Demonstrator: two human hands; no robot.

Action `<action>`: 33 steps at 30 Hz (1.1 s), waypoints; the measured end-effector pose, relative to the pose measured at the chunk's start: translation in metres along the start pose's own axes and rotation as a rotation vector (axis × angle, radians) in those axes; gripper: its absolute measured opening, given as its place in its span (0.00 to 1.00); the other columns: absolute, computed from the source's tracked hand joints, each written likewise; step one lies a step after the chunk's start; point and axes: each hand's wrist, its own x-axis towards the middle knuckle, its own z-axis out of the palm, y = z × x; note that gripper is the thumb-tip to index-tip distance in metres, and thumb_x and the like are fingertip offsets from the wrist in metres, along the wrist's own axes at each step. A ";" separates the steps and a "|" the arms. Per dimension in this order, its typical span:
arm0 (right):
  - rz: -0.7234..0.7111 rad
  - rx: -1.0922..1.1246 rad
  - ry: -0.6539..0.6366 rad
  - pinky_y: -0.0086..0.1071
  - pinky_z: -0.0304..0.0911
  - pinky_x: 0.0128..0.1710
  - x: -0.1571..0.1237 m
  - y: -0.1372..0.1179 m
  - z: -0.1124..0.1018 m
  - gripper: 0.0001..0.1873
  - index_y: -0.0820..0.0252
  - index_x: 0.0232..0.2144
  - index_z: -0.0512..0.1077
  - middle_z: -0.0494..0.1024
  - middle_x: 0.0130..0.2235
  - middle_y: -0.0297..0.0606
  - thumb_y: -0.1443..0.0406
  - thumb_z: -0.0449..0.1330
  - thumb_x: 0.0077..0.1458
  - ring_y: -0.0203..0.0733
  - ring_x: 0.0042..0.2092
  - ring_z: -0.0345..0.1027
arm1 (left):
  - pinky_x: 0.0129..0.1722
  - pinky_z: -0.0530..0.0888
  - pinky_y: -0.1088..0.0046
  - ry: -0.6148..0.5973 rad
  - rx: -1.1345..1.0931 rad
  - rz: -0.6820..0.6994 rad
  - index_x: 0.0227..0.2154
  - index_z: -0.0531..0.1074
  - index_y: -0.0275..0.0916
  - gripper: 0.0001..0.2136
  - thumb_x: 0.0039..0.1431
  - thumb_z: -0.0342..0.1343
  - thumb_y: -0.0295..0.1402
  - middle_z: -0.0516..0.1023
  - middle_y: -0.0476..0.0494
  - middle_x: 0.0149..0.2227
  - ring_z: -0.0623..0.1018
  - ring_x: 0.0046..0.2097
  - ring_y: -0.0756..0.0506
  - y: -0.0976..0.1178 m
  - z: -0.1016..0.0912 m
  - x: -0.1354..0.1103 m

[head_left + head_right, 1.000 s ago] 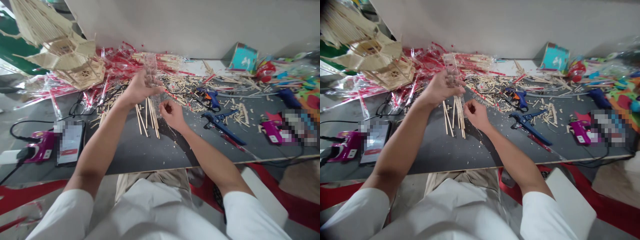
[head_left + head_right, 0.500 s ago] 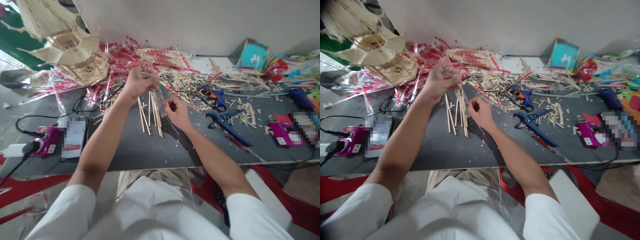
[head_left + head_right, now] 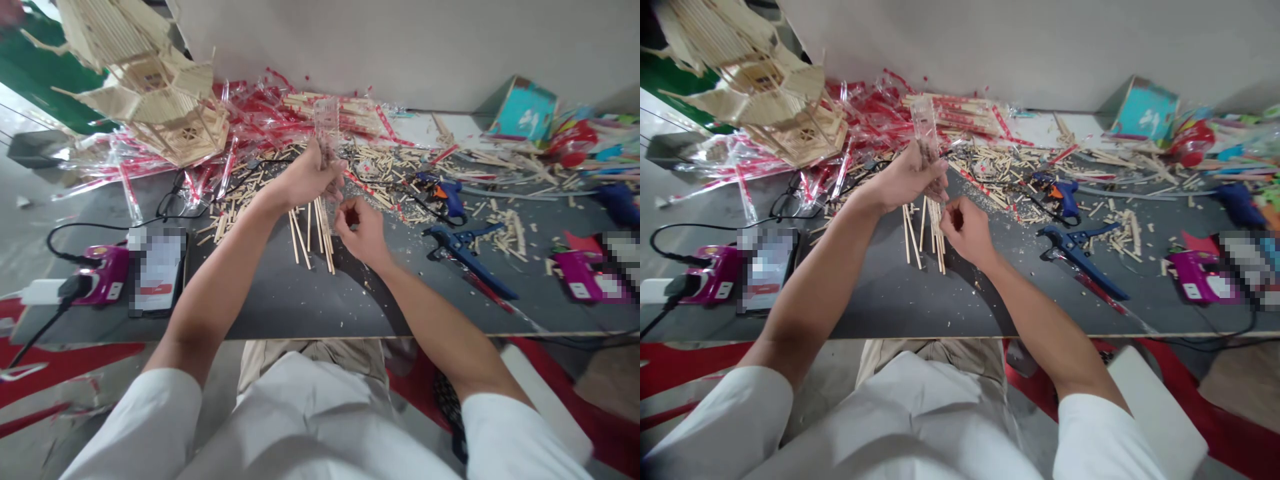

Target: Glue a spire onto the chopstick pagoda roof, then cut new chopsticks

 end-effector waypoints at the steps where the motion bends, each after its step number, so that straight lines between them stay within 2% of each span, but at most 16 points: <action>1: 0.000 0.001 -0.004 0.34 0.59 0.32 0.000 0.000 0.000 0.08 0.56 0.33 0.67 0.71 0.28 0.32 0.59 0.57 0.63 0.35 0.28 0.62 | 0.47 0.83 0.46 -0.016 -0.014 -0.006 0.41 0.64 0.39 0.08 0.69 0.60 0.32 0.76 0.46 0.31 0.86 0.39 0.37 0.000 -0.001 -0.001; 3: -0.009 0.003 -0.004 0.34 0.59 0.32 0.000 -0.001 0.000 0.09 0.56 0.33 0.67 0.71 0.28 0.32 0.59 0.56 0.63 0.35 0.28 0.62 | 0.49 0.82 0.45 -0.023 -0.051 -0.030 0.40 0.64 0.39 0.08 0.69 0.60 0.30 0.76 0.46 0.32 0.86 0.42 0.36 0.000 -0.001 -0.002; 7: -0.029 -0.004 -0.004 0.33 0.58 0.31 0.000 -0.001 0.000 0.09 0.56 0.33 0.67 0.71 0.28 0.32 0.59 0.57 0.63 0.34 0.27 0.61 | 0.54 0.78 0.39 0.054 -0.138 -0.071 0.40 0.65 0.39 0.08 0.67 0.60 0.25 0.74 0.45 0.36 0.82 0.53 0.31 -0.003 -0.001 0.001; 9: -0.026 -0.001 -0.004 0.33 0.58 0.30 0.000 -0.002 -0.001 0.09 0.56 0.33 0.67 0.71 0.27 0.31 0.58 0.57 0.64 0.34 0.27 0.61 | 0.54 0.78 0.39 0.077 -0.148 -0.070 0.39 0.65 0.39 0.08 0.67 0.59 0.23 0.74 0.45 0.37 0.81 0.55 0.31 -0.005 0.000 0.002; 12: -0.013 0.012 0.004 0.33 0.58 0.30 -0.001 -0.003 -0.002 0.12 0.56 0.33 0.68 0.70 0.26 0.31 0.56 0.57 0.66 0.34 0.26 0.61 | 0.52 0.80 0.42 0.069 -0.087 -0.025 0.40 0.65 0.40 0.06 0.69 0.57 0.24 0.75 0.46 0.34 0.82 0.52 0.33 -0.007 0.001 0.003; 16: 0.058 0.073 0.039 0.34 0.58 0.29 0.001 0.000 -0.002 0.16 0.56 0.32 0.68 0.70 0.26 0.31 0.51 0.60 0.65 0.34 0.26 0.61 | 0.50 0.81 0.52 0.012 0.073 0.100 0.35 0.65 0.40 0.07 0.72 0.53 0.28 0.76 0.47 0.29 0.83 0.40 0.41 -0.013 0.007 0.002; 19: 0.122 0.182 0.048 0.33 0.59 0.29 0.004 0.006 -0.001 0.16 0.55 0.36 0.67 0.73 0.30 0.32 0.50 0.62 0.63 0.34 0.27 0.63 | 0.47 0.81 0.56 0.031 0.059 0.155 0.32 0.66 0.40 0.09 0.72 0.53 0.29 0.78 0.45 0.31 0.82 0.35 0.44 -0.022 0.014 0.002; 22: 0.150 0.312 0.031 0.33 0.63 0.30 0.006 0.010 0.001 0.19 0.53 0.41 0.63 0.76 0.34 0.33 0.51 0.66 0.60 0.35 0.30 0.67 | 0.47 0.82 0.57 0.098 -0.036 0.136 0.36 0.67 0.40 0.09 0.74 0.51 0.34 0.79 0.44 0.32 0.83 0.35 0.44 -0.031 0.020 0.000; 26: 0.214 0.409 -0.002 0.35 0.65 0.30 0.005 0.004 0.005 0.25 0.50 0.43 0.55 0.77 0.33 0.31 0.48 0.66 0.59 0.37 0.30 0.70 | 0.49 0.83 0.56 0.082 -0.073 0.130 0.46 0.69 0.40 0.15 0.76 0.46 0.46 0.80 0.39 0.40 0.84 0.43 0.42 -0.039 0.022 -0.009; 30: 0.231 0.417 -0.095 0.36 0.65 0.27 0.007 0.002 0.000 0.23 0.50 0.46 0.58 0.74 0.30 0.30 0.48 0.64 0.60 0.38 0.27 0.68 | 0.50 0.81 0.58 0.137 0.135 0.211 0.57 0.63 0.44 0.22 0.74 0.43 0.54 0.75 0.36 0.55 0.83 0.50 0.41 -0.044 0.015 -0.030; 32: 0.227 0.379 -0.058 0.35 0.64 0.28 0.011 0.009 -0.006 0.18 0.50 0.45 0.61 0.71 0.29 0.29 0.53 0.63 0.61 0.37 0.27 0.66 | 0.50 0.80 0.59 0.231 0.394 0.268 0.62 0.60 0.46 0.23 0.73 0.46 0.53 0.71 0.35 0.60 0.81 0.52 0.41 -0.048 0.006 -0.045; 33: 0.237 0.356 -0.032 0.36 0.64 0.29 0.014 0.014 -0.010 0.16 0.51 0.44 0.62 0.70 0.29 0.29 0.55 0.63 0.62 0.37 0.27 0.66 | 0.51 0.79 0.59 0.274 0.556 0.276 0.62 0.61 0.45 0.23 0.73 0.48 0.52 0.73 0.35 0.58 0.80 0.53 0.40 -0.051 0.001 -0.053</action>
